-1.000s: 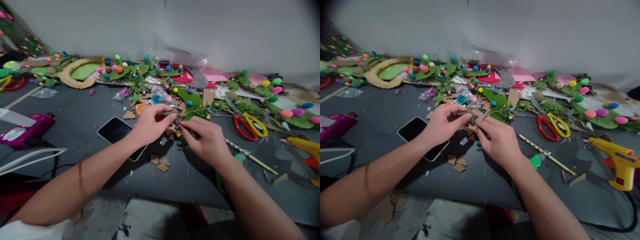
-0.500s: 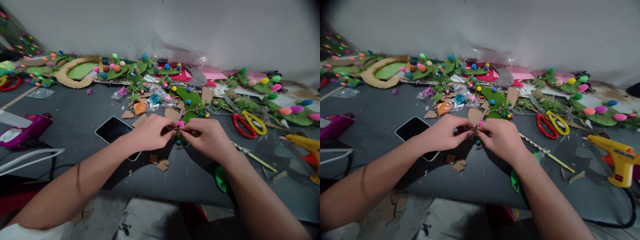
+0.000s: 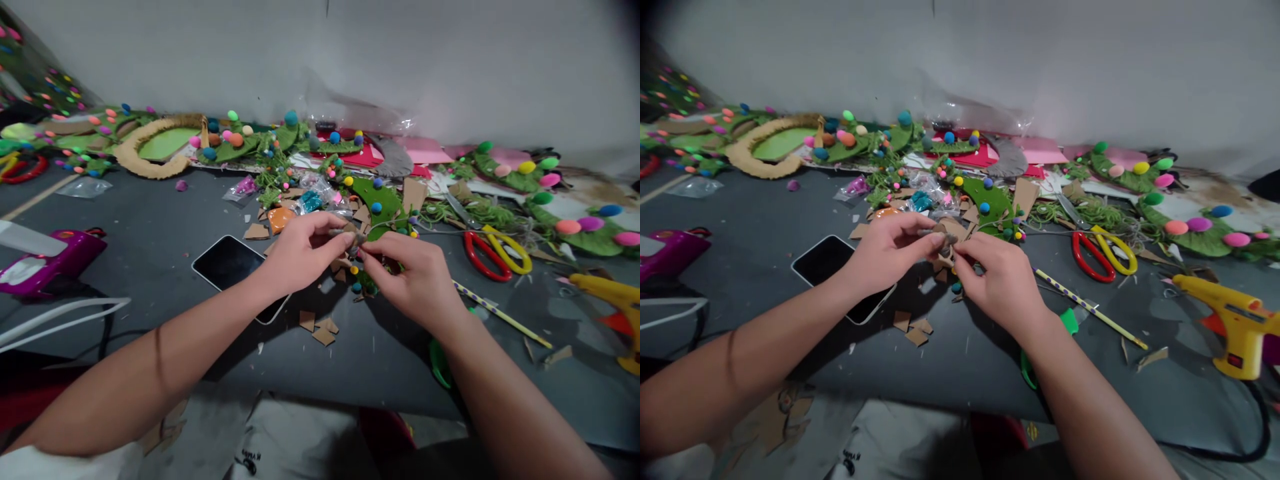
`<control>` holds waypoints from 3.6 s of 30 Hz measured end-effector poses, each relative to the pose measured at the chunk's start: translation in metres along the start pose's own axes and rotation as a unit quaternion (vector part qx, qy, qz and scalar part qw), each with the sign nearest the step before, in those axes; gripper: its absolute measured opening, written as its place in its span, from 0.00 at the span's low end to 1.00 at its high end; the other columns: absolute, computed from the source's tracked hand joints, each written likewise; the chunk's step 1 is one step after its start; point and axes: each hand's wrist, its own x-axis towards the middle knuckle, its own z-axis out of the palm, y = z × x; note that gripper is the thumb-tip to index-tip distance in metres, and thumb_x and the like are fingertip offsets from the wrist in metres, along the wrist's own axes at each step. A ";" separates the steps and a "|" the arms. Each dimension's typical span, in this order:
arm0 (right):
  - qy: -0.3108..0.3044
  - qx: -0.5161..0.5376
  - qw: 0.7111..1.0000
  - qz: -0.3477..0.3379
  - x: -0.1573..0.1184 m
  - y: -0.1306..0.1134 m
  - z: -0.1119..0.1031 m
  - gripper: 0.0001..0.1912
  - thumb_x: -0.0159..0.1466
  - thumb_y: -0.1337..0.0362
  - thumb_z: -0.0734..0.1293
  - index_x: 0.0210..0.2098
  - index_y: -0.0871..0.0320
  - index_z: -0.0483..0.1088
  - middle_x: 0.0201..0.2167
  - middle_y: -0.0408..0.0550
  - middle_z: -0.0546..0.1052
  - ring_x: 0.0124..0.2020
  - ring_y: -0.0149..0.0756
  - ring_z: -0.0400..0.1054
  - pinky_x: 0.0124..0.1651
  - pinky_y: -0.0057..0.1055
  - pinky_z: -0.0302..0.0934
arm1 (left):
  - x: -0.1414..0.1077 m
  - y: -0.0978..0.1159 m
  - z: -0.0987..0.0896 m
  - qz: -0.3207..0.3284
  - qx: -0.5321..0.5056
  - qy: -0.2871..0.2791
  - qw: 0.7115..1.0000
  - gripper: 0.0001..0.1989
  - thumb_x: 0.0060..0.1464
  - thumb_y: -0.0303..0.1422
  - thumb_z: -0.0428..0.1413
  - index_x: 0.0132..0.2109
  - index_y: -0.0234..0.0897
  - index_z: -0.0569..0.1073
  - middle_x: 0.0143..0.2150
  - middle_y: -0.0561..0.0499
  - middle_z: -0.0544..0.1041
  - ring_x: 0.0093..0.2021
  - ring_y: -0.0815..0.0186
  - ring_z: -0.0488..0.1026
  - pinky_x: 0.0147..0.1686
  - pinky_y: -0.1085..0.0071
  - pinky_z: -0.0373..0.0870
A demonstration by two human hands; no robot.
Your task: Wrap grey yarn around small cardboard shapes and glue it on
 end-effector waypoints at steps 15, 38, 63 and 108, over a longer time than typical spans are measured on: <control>-0.092 -0.087 0.992 0.027 -0.001 0.006 -0.010 0.08 0.66 0.66 0.68 0.29 0.59 0.75 0.26 0.44 0.74 0.27 0.30 0.65 0.31 0.30 0.51 | -0.001 -0.001 -0.006 0.106 0.322 -0.111 0.934 0.10 0.61 0.33 0.57 0.42 0.32 0.81 0.32 0.48 0.81 0.30 0.67 0.75 0.32 0.70 0.66; -0.108 -0.048 0.993 0.018 0.000 0.015 -0.010 0.06 0.64 0.70 0.69 0.31 0.58 0.77 0.27 0.43 0.77 0.29 0.31 0.68 0.33 0.29 0.53 | 0.009 -0.008 -0.012 -0.066 -0.031 -0.210 0.975 0.10 0.55 0.29 0.64 0.45 0.32 0.77 0.36 0.50 0.80 0.34 0.70 0.77 0.36 0.74 0.72; -0.179 -0.082 0.979 -0.056 0.002 0.008 -0.018 0.10 0.70 0.68 0.63 0.43 0.59 0.77 0.36 0.50 0.78 0.37 0.37 0.71 0.39 0.32 0.60 | 0.002 -0.008 -0.007 0.030 0.261 -0.144 0.954 0.11 0.61 0.33 0.55 0.46 0.37 0.80 0.38 0.47 0.81 0.35 0.62 0.75 0.34 0.68 0.65; -0.005 0.093 0.994 0.052 0.005 0.010 0.005 0.09 0.66 0.67 0.66 0.32 0.58 0.77 0.29 0.45 0.77 0.29 0.31 0.66 0.32 0.29 0.58 | 0.010 -0.007 -0.008 -0.047 -0.093 -0.016 0.994 0.19 0.46 0.33 0.70 0.43 0.34 0.74 0.36 0.50 0.79 0.35 0.69 0.77 0.37 0.72 0.74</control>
